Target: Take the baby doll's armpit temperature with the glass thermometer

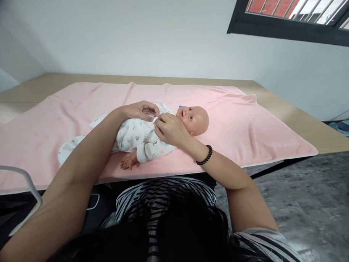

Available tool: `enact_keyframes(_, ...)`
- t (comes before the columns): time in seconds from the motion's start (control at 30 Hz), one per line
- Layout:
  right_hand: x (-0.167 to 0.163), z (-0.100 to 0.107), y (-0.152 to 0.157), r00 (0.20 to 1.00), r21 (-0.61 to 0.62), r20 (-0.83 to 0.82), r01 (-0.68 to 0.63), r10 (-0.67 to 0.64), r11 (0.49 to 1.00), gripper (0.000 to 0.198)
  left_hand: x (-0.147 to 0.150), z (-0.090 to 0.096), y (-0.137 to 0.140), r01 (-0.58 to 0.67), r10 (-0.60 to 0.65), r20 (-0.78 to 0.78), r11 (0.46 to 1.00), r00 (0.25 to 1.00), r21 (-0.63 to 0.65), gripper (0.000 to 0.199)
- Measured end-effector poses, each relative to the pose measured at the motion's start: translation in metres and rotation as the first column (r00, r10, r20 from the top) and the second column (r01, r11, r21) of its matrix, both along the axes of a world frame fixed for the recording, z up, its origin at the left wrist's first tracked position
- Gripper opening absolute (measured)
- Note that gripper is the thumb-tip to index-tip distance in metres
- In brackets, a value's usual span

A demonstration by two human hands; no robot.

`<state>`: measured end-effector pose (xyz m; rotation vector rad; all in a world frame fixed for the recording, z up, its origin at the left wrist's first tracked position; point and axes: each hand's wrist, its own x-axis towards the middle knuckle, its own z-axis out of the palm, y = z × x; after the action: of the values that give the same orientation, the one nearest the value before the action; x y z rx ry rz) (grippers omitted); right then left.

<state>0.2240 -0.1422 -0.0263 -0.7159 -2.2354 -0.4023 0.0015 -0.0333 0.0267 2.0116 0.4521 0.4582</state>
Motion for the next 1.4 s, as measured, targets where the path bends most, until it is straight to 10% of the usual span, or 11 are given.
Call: enact_keyframes(1.4,-0.0038,0.0026,-0.0012,0.979,-0.079,0.077,0.196,-0.190,0.977,0.039,0.0002,-0.0032,-0.0004,-0.062,0.060,-0.065,0.997,0.996,-0.036,0.033)
